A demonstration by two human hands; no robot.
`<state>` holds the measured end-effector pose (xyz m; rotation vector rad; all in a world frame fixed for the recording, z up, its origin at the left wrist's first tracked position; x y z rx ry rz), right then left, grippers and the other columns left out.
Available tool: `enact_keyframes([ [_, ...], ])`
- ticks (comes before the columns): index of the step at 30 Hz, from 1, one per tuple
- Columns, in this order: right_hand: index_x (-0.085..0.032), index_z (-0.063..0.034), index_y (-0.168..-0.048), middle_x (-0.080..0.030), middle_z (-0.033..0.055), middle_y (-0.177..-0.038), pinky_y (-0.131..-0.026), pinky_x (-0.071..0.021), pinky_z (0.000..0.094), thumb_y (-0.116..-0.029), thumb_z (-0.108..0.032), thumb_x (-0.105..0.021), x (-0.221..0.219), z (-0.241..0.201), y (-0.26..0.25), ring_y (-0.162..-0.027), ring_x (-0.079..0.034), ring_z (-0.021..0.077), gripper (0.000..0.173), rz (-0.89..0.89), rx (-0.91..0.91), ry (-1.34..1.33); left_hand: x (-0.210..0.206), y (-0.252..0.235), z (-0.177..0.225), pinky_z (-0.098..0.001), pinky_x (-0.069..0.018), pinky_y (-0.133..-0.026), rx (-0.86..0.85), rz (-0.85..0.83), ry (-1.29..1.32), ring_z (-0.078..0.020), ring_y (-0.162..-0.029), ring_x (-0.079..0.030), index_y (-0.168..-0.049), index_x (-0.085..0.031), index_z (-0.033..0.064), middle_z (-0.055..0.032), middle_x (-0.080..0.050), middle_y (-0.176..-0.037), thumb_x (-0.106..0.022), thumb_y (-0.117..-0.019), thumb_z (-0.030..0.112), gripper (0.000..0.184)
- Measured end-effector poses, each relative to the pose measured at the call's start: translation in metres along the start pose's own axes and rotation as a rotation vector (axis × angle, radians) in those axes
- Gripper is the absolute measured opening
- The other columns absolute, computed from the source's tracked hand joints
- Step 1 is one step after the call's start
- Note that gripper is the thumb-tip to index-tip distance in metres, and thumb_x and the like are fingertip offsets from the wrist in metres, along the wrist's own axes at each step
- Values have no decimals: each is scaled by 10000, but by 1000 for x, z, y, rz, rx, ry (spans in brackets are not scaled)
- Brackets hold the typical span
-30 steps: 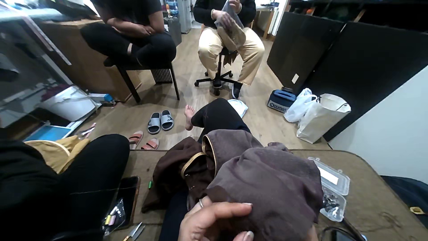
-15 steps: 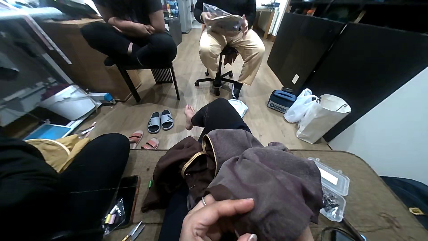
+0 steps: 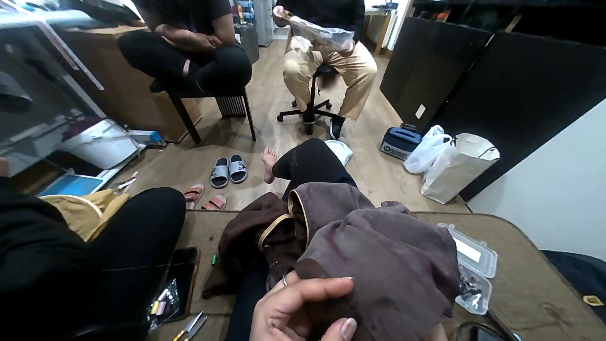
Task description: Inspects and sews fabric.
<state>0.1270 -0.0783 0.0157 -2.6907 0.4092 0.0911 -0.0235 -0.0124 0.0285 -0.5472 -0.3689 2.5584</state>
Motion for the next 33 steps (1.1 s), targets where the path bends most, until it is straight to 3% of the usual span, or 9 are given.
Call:
enact_keyframes([
  [7, -639, -289, -1218, -719, -212, -1160, -978, -553, 196, -985, -130, -674, 1, 5, 2, -1080, -661, -68, 284, -21, 64, -5, -2, 0, -3, -261, -601, -915, -7, -17, 34, -56, -1041, -698, -1207, -755, 90, 42, -737, -1165, -749, -856, -53, 379],
  [12, -635, -205, -1219, -733, -158, -1147, -974, -562, 223, -958, -67, -678, -1, 7, 3, -1062, -683, -31, 298, -16, -31, -108, -3, 0, -3, -266, -603, -912, 28, -13, 53, -58, -1036, -700, -1196, -755, 72, 35, -738, -1162, -743, -849, -72, 376],
  [19, -664, -188, -1174, -736, -169, -1114, -964, -562, 205, -966, -88, -682, -4, 3, 0, -1046, -676, -53, 231, -38, 1, -35, -2, -1, -2, -249, -594, -901, 24, -47, -11, -44, -1022, -685, -1207, -756, 80, 35, -727, -1139, -748, -847, -62, 387],
  [23, -689, -193, -1145, -745, -155, -1083, -944, -566, 208, -925, -76, -721, 1, 11, 3, -1024, -685, -40, 251, -12, -62, -83, -1, -1, -2, -248, -593, -890, 45, -63, -42, -43, -1017, -682, -1207, -753, 65, 30, -729, -1135, -757, -842, -52, 383],
  [29, -690, -294, -1169, -727, -227, -1123, -960, -553, 190, -928, -89, -725, -1, 11, -2, -1056, -664, -73, 318, -43, -21, -89, -1, 0, -4, -280, -603, -921, 46, -52, 25, -76, -1064, -688, -1252, -729, 61, 26, -714, -1213, -784, -804, -78, 473],
  [33, -683, -295, -1190, -718, -250, -1142, -987, -537, 175, -937, -87, -712, -4, 4, -2, -1089, -643, -101, 328, -67, 16, -61, -1, 0, -2, -258, -590, -932, 43, -41, 6, -52, -1078, -676, -1234, -744, 80, 45, -721, -1192, -768, -855, -18, 392],
])
Point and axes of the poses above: each hand's wrist, its own y-axis away from the middle knuckle, its own x-axis out of the back of the hand, z = x × y, the point moved 6 cm from there along -y, towards the middle knuckle
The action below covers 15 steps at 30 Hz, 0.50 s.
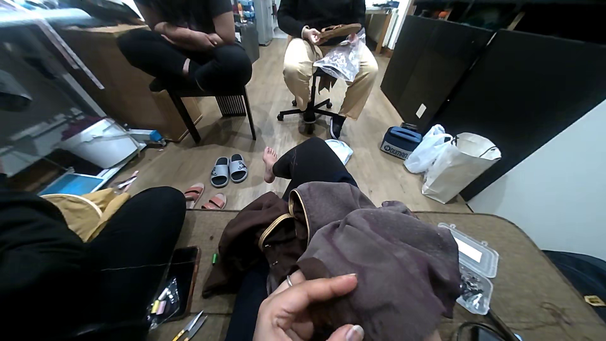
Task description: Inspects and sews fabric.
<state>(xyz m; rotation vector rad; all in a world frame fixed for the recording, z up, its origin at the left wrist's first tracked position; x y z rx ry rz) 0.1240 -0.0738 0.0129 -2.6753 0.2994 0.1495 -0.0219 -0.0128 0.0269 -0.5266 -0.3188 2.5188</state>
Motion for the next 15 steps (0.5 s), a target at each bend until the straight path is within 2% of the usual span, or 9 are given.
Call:
enact_keyframes([
  [5, -695, -278, -1166, -726, -225, -1130, -972, -549, 189, -930, -60, -711, 1, 4, 3, -1068, -660, -79, 322, 23, -18, -20, 0, 0, 0, -249, -581, -928, -4, 19, -28, -42, -1062, -673, -1220, -754, 87, 47, -728, -1166, -757, -852, -37, 388],
  [15, -691, -286, -1190, -721, -233, -1155, -994, -538, 183, -940, -66, -700, 0, 0, 2, -1096, -649, -86, 334, 13, -20, -28, 1, 0, 1, -265, -589, -941, -27, 4, -31, -50, -1084, -683, -1224, -751, 95, 48, -729, -1198, -761, -859, -28, 385],
])
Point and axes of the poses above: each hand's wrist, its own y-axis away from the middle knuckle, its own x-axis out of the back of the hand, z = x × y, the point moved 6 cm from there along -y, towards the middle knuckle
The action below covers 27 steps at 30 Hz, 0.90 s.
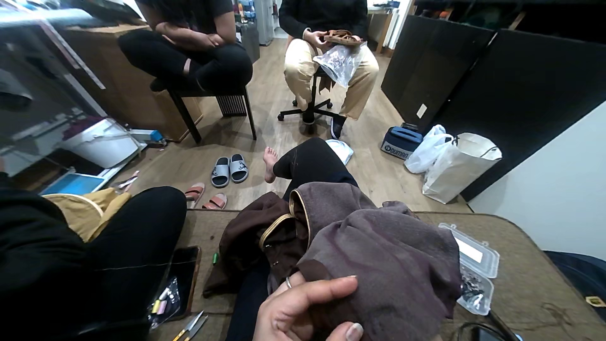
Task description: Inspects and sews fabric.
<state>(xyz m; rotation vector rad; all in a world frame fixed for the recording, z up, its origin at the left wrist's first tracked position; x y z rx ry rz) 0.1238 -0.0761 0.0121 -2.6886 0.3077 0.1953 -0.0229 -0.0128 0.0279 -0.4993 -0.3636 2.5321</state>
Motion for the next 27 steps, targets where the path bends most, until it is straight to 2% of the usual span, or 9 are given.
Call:
enact_keyframes([
  [6, -689, -253, -1181, -721, -227, -1144, -992, -540, 186, -928, -59, -716, 2, 2, 2, -1094, -647, -88, 320, 12, 38, 65, 0, 0, 0, -232, -570, -921, 19, -3, -42, -18, -1050, -667, -1207, -764, 115, 72, -739, -1150, -762, -859, -10, 369],
  [17, -718, -273, -1140, -739, -206, -1102, -960, -555, 192, -889, -84, -763, 4, 8, 1, -1049, -670, -65, 318, 18, -56, -10, 1, -4, 0, -236, -586, -897, 72, -40, 18, -26, -1017, -679, -1199, -756, 77, 57, -741, -1124, -746, -872, -25, 343],
  [19, -727, -244, -1124, -743, -192, -1089, -955, -552, 187, -886, -85, -765, 6, 10, 2, -1041, -669, -69, 289, 15, -53, 18, 1, -5, 0, -234, -590, -882, 89, -52, 28, -31, -1009, -680, -1195, -755, 64, 49, -739, -1122, -743, -870, -33, 339],
  [22, -728, -134, -1083, -743, -139, -1043, -946, -538, 169, -893, -78, -749, 9, 12, 4, -1019, -655, -83, 199, -18, -54, 104, 0, -6, -1, -246, -600, -875, 125, -89, 68, -44, -1013, -693, -1197, -746, 37, 30, -745, -1145, -733, -868, -56, 342],
  [24, -735, -149, -1074, -751, -134, -1025, -914, -557, 168, -842, -31, -767, 12, 17, 8, -989, -674, -67, 262, 12, -153, -5, 0, -6, -2, -261, -610, -878, 148, -101, 98, -57, -1015, -703, -1205, -734, 21, 19, -739, -1158, -725, -863, -80, 356],
  [27, -760, -219, -1125, -753, -137, -1092, -918, -560, 195, -881, -67, -752, 19, 34, 17, -1035, -677, -40, 287, -53, -201, -220, -1, -6, -4, -256, -605, -872, 155, -101, 107, -61, -1009, -693, -1209, -738, 22, 15, -735, -1152, -732, -861, -75, 361],
])
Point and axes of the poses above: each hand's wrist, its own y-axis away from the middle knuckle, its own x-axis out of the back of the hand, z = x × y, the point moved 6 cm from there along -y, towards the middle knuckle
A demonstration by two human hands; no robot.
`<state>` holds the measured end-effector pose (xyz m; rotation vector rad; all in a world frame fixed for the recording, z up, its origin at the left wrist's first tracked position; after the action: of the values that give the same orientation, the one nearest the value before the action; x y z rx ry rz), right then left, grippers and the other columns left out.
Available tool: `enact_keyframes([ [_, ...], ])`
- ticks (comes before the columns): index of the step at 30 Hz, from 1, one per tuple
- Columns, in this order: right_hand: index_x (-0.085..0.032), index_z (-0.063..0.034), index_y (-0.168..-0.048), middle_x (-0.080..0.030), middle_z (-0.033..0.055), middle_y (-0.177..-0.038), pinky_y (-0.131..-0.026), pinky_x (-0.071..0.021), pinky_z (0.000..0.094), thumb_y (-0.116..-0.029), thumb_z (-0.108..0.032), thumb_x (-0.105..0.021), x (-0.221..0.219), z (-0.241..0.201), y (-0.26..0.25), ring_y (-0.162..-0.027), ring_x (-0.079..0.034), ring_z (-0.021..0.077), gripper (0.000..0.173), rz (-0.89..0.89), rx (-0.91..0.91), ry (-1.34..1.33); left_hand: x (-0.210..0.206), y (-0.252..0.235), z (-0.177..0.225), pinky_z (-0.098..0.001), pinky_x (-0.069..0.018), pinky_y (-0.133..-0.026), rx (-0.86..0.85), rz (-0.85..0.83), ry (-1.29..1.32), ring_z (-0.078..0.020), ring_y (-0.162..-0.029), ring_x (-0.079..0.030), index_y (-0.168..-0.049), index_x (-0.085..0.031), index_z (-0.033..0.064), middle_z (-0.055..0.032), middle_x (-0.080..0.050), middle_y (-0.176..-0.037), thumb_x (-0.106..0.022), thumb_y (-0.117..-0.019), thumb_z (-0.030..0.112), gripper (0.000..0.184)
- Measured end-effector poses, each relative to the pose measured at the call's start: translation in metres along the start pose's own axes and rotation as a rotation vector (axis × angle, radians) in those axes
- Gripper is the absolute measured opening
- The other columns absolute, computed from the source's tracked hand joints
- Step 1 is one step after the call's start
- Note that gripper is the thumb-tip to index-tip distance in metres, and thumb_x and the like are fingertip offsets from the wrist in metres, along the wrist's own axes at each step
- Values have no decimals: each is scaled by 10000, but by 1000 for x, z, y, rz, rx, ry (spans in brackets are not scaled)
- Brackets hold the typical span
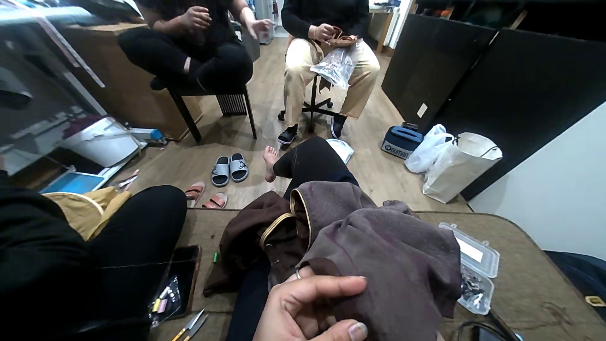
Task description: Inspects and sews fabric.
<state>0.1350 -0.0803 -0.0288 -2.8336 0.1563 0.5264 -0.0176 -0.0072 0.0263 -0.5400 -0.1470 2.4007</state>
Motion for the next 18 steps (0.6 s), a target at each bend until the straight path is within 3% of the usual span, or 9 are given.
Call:
enact_keyframes([
  [2, -769, -206, -1103, -761, -85, -1085, -909, -575, 221, -893, -27, -716, -1, 6, -4, -1023, -698, 10, 281, -16, -65, -192, 0, -2, -1, -253, -603, -879, -2, 9, -15, -61, -1017, -690, -1212, -735, 17, 13, -733, -1154, -734, -857, -77, 367],
  [4, -778, -208, -1060, -768, -91, -1045, -882, -578, 197, -900, 8, -684, -2, 3, -6, -986, -705, -4, 285, 37, -64, -193, 1, -5, -2, -257, -606, -880, -15, 37, -17, -65, -1018, -693, -1218, -731, 12, 7, -733, -1160, -742, -848, -77, 381],
  [7, -749, -233, -992, -759, -210, -955, -860, -553, 105, -851, 46, -705, -10, -33, -10, -924, -674, -128, 315, 223, 85, 335, 7, -15, -1, -276, -612, -893, -79, 119, 27, -84, -1020, -715, -1229, -722, 27, -6, -734, -1192, -754, -853, -43, 383],
  [8, -729, -170, -966, -759, -167, -912, -841, -576, 131, -830, 10, -741, -11, -46, -13, -888, -687, -106, 226, 221, 113, 578, 10, -20, 1, -282, -613, -893, -123, 152, 40, -94, -1016, -718, -1235, -713, 22, -19, -735, -1196, -761, -860, -11, 380],
  [9, -739, -75, -963, -771, -57, -886, -813, -591, 186, -853, -77, -769, -12, -57, -17, -852, -713, -36, 114, 147, 151, 792, 14, -25, 4, -296, -616, -891, -165, 178, 57, -114, -1010, -723, -1240, -693, 5, -45, -736, -1187, -763, -871, 15, 376],
  [10, -738, -13, -989, -777, 54, -888, -801, -585, 236, -914, -176, -757, -13, -68, -20, -840, -730, 52, 181, 34, 201, 962, 18, -31, 6, -303, -618, -881, -185, 198, 74, -125, -995, -725, -1247, -680, 0, -63, -737, -1163, -768, -876, 39, 383],
  [12, -734, 23, -1029, -753, 173, -904, -780, -579, 373, -959, -283, -725, -9, -85, -20, -829, -725, 227, 314, -54, 214, 1201, 21, -39, 8, -313, -618, -866, -145, 171, 129, -141, -967, -727, -1245, -671, -4, -93, -735, -1115, -750, -877, 20, 377],
  [15, -639, 128, -1105, -670, 314, -945, -749, -572, 596, -931, -365, -720, 29, -93, -24, -850, -697, 454, 529, 99, 59, 1444, 16, -47, 10, -348, -617, -891, -7, 49, 225, -193, -1014, -722, -1347, -611, -25, -155, -703, -1193, -702, -896, -18, 460],
  [18, -546, 177, -1297, -612, 427, -1140, -866, -485, 751, -876, -379, -752, 57, -97, -41, -1042, -622, 613, 728, 258, 23, 1477, 13, -52, 15, -386, -599, -951, -49, 65, 205, -237, -1114, -692, -1489, -473, 5, -179, -627, -1332, -705, -873, -51, 661],
])
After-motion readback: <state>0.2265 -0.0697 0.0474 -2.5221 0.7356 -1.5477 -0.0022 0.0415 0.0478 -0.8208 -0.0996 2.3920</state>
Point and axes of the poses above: each hand's wrist, its own y-axis away from the middle knuckle, its own x-axis out of the back of the hand, z = x × y, the point moved 6 cm from there along -y, towards the middle knuckle
